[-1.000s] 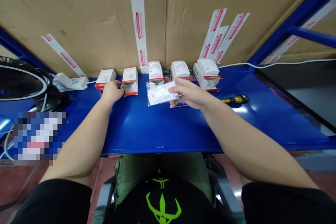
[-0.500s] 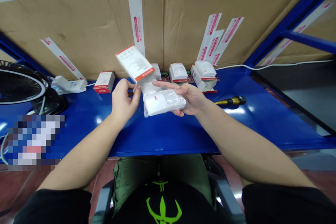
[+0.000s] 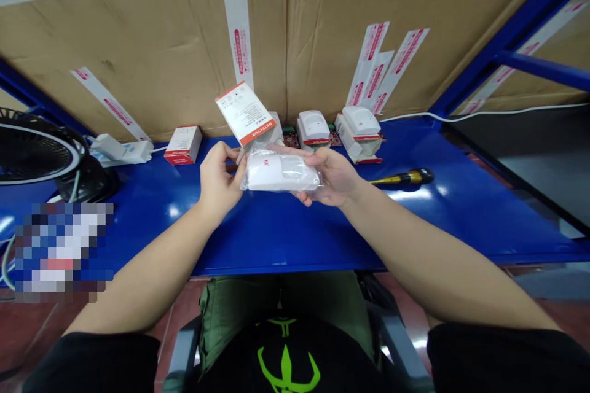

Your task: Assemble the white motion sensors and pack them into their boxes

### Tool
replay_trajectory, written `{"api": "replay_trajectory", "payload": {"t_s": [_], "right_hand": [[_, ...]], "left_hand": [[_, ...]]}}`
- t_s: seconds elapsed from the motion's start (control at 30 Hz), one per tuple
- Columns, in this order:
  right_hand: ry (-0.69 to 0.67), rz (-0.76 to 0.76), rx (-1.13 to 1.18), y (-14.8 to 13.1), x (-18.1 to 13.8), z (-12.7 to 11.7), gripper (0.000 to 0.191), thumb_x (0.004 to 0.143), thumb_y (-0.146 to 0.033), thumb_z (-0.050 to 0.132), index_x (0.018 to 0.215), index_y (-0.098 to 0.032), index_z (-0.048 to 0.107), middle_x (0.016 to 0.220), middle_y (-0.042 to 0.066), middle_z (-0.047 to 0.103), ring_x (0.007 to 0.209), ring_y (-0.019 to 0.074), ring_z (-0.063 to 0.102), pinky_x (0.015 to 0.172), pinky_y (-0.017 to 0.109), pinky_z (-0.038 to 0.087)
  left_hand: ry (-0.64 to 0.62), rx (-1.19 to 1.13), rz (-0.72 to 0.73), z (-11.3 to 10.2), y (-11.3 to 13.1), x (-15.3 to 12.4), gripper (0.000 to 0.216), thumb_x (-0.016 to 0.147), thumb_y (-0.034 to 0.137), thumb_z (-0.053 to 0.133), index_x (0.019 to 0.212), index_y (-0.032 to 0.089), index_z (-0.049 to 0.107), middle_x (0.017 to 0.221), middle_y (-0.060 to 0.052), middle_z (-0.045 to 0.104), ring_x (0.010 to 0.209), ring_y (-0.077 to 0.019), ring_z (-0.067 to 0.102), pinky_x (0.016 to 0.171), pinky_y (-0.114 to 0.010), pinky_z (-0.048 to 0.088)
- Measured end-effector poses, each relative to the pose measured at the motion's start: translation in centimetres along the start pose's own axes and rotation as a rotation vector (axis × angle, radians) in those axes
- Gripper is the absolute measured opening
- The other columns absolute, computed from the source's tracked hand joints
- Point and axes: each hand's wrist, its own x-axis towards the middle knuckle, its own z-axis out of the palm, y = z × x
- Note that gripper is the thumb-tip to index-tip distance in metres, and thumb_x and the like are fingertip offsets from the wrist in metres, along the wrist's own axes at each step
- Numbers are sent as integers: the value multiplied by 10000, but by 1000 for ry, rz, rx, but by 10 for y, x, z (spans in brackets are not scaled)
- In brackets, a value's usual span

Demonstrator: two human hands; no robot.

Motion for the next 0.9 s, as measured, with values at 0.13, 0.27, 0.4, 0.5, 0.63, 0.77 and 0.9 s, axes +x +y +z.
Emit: {"api": "replay_trajectory", "payload": {"t_s": [0.13, 0.27, 0.4, 0.5, 0.63, 0.77, 0.9], "right_hand": [[-6, -42, 38, 3, 4, -4, 1070, 691, -340, 647, 1713, -167, 383, 877, 21, 809, 515, 150, 666, 438, 232, 570], [92, -135, 48, 4, 8, -10, 913, 784, -310, 694, 1657, -228, 438, 901, 14, 808, 588, 169, 721, 511, 260, 646], [209, -236, 10, 7, 12, -12, 424, 906, -292, 722, 1316, -211, 656, 911, 47, 800, 643, 173, 738, 569, 277, 683], [297, -314, -2, 10, 15, -11, 234, 970, -284, 724, 1188, -222, 666, 899, 39, 781, 673, 168, 745, 645, 305, 716], [407, -419, -39, 18, 19, -11, 283, 943, -300, 819, 1150, -262, 629, 1032, 18, 770, 797, 168, 775, 757, 370, 745], [441, -486, -187, 31, 26, -14, 506, 847, -471, 930, 1087, -288, 524, 1063, -6, 728, 894, 189, 777, 748, 384, 720], [510, -557, -508, 38, 26, -17, 582, 833, -638, 890, 1017, -283, 467, 893, -33, 661, 720, 165, 676, 606, 323, 599]], "left_hand": [[31, 22, 74, 1, -9, 3, 357, 893, 338, 791, 789, 250, 460, 745, 21, 564, 664, -148, 512, 546, -248, 433], [21, 103, 211, 0, -13, 4, 284, 907, 240, 728, 802, 249, 465, 725, 23, 585, 626, -139, 515, 521, -234, 439], [-65, 177, 326, -2, -11, 6, 257, 891, 155, 679, 793, 246, 460, 708, 33, 578, 604, -132, 510, 547, -235, 462], [-76, 206, 355, -4, -11, 7, 271, 920, 179, 680, 788, 245, 453, 688, 44, 563, 571, -119, 488, 546, -232, 452], [-83, 202, 377, -4, -13, 8, 267, 942, 194, 692, 803, 242, 470, 715, 40, 594, 585, -120, 521, 563, -233, 471], [-180, 172, 412, -2, -12, 6, 239, 971, 189, 678, 815, 235, 503, 763, 17, 617, 657, -138, 571, 599, -244, 499], [-229, 48, 381, 3, -10, 1, 270, 991, 222, 708, 807, 230, 511, 758, 19, 601, 637, -129, 536, 600, -250, 482]]}}
